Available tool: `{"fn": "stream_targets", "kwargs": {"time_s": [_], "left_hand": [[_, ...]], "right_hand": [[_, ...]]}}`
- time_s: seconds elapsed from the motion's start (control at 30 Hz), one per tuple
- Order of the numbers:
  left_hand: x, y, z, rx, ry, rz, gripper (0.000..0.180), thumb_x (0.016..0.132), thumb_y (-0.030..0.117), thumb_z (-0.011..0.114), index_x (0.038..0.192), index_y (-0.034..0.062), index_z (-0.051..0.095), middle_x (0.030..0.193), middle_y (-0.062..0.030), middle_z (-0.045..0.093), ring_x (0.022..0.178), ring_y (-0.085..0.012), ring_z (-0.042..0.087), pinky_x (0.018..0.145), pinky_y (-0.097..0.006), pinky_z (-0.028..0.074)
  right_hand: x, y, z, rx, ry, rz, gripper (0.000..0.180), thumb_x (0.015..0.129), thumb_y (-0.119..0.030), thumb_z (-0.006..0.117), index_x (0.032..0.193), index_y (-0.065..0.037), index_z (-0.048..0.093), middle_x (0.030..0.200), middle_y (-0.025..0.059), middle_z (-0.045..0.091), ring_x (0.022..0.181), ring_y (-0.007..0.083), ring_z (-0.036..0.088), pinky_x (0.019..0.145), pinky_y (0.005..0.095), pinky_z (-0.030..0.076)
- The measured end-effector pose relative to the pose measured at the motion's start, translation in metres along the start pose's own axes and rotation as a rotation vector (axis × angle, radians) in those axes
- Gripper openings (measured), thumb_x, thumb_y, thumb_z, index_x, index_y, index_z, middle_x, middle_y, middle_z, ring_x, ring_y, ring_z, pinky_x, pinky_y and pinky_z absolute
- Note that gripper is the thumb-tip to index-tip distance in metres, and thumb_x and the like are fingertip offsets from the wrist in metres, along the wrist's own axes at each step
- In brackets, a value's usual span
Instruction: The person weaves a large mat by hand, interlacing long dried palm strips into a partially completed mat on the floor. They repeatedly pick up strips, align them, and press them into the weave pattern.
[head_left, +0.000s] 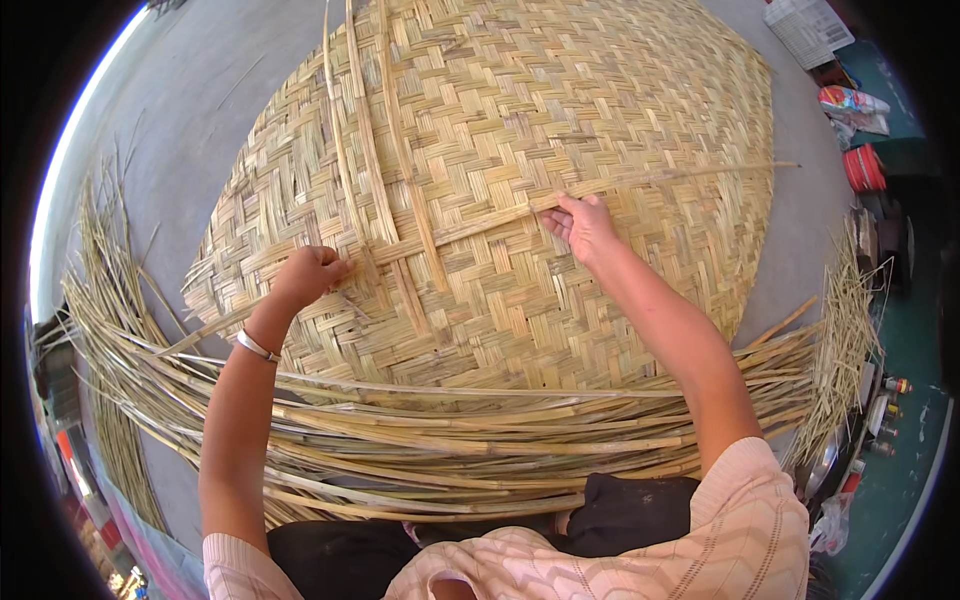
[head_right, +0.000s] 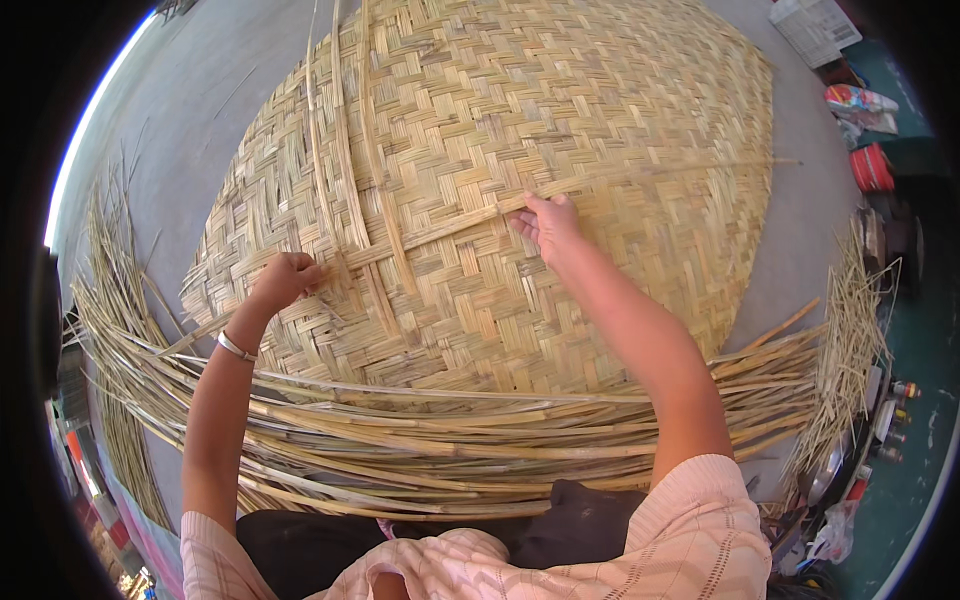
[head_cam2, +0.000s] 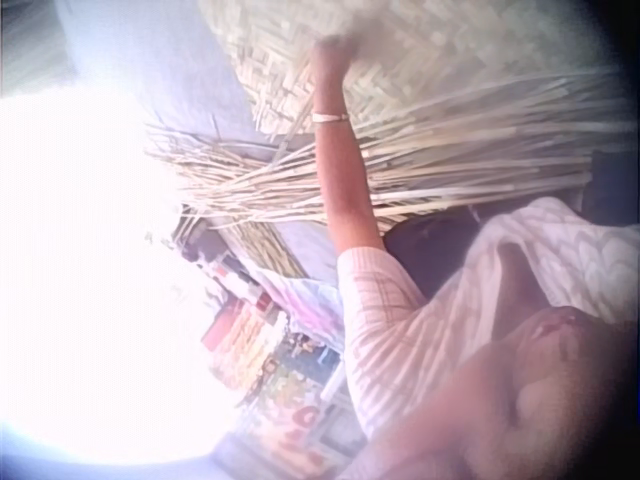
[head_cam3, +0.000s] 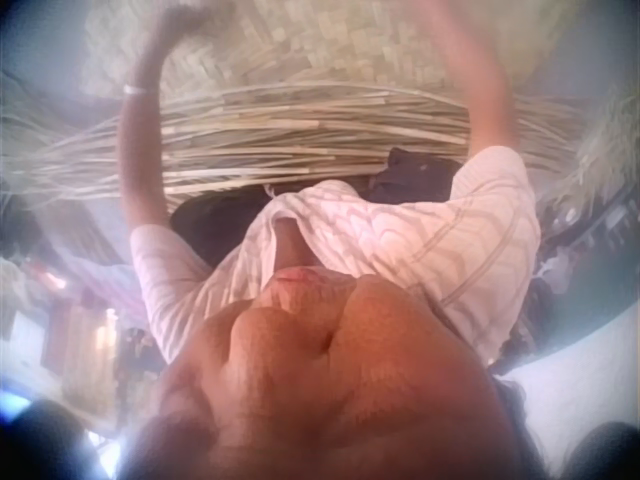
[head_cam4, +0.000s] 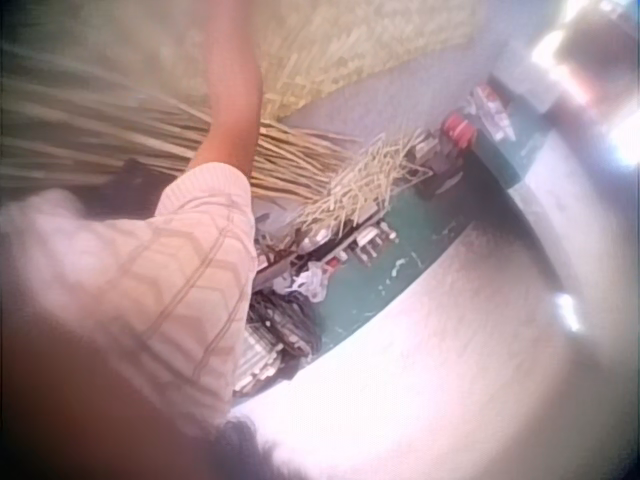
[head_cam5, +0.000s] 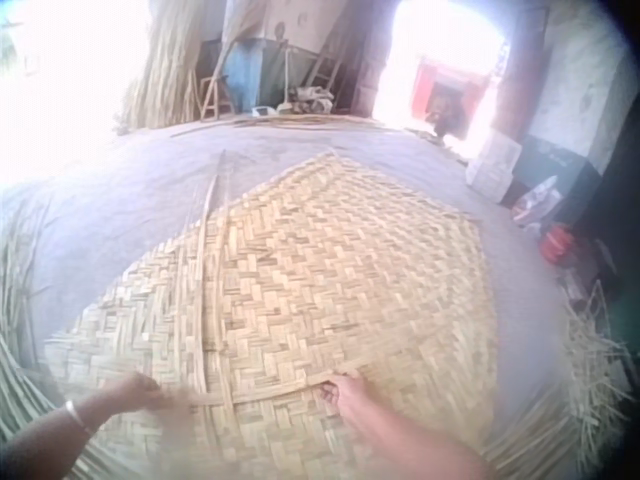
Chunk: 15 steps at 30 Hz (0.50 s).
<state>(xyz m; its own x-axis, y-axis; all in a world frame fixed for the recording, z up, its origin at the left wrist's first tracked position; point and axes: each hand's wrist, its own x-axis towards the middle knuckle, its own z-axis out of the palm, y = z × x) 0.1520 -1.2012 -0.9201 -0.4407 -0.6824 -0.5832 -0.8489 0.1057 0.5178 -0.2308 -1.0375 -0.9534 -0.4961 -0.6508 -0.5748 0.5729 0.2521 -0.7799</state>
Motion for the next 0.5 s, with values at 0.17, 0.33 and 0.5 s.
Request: {"fn": "stream_targets", "kwargs": {"time_s": [0.17,0.33,0.5], "left_hand": [[-0.007,0.025,0.019,0.185,0.069,0.005,0.037,0.087,0.040,0.065,0.081,0.0038,0.070,0.064,-0.0075,0.064,0.059,-0.0187,0.061,0.059,-0.035,0.048],[-0.007,0.023,0.029,0.280,0.133,-0.029,0.039,0.086,0.047,0.062,0.083,0.0091,0.070,0.070,-0.0084,0.067,0.068,-0.0263,0.065,0.065,-0.040,0.049],[-0.012,-0.003,0.019,0.394,0.255,0.135,0.046,0.081,0.051,0.066,0.073,0.0052,0.066,0.068,-0.0156,0.063,0.066,-0.0332,0.061,0.060,-0.044,0.045]], "right_hand": [[-0.008,0.007,-0.031,0.036,0.103,0.008,0.022,0.091,-0.010,0.061,0.104,-0.001,0.046,0.096,0.0138,0.063,0.081,0.0234,0.065,0.068,0.0340,0.059],[0.011,0.009,-0.027,0.053,0.030,-0.074,0.020,0.092,-0.008,0.059,0.105,0.000,0.046,0.098,0.0162,0.062,0.082,0.0243,0.065,0.066,0.0345,0.058],[0.018,0.016,-0.028,0.232,0.106,0.052,0.020,0.091,-0.009,0.056,0.106,0.000,0.046,0.102,0.0189,0.061,0.081,0.0284,0.065,0.063,0.0389,0.058]]}}
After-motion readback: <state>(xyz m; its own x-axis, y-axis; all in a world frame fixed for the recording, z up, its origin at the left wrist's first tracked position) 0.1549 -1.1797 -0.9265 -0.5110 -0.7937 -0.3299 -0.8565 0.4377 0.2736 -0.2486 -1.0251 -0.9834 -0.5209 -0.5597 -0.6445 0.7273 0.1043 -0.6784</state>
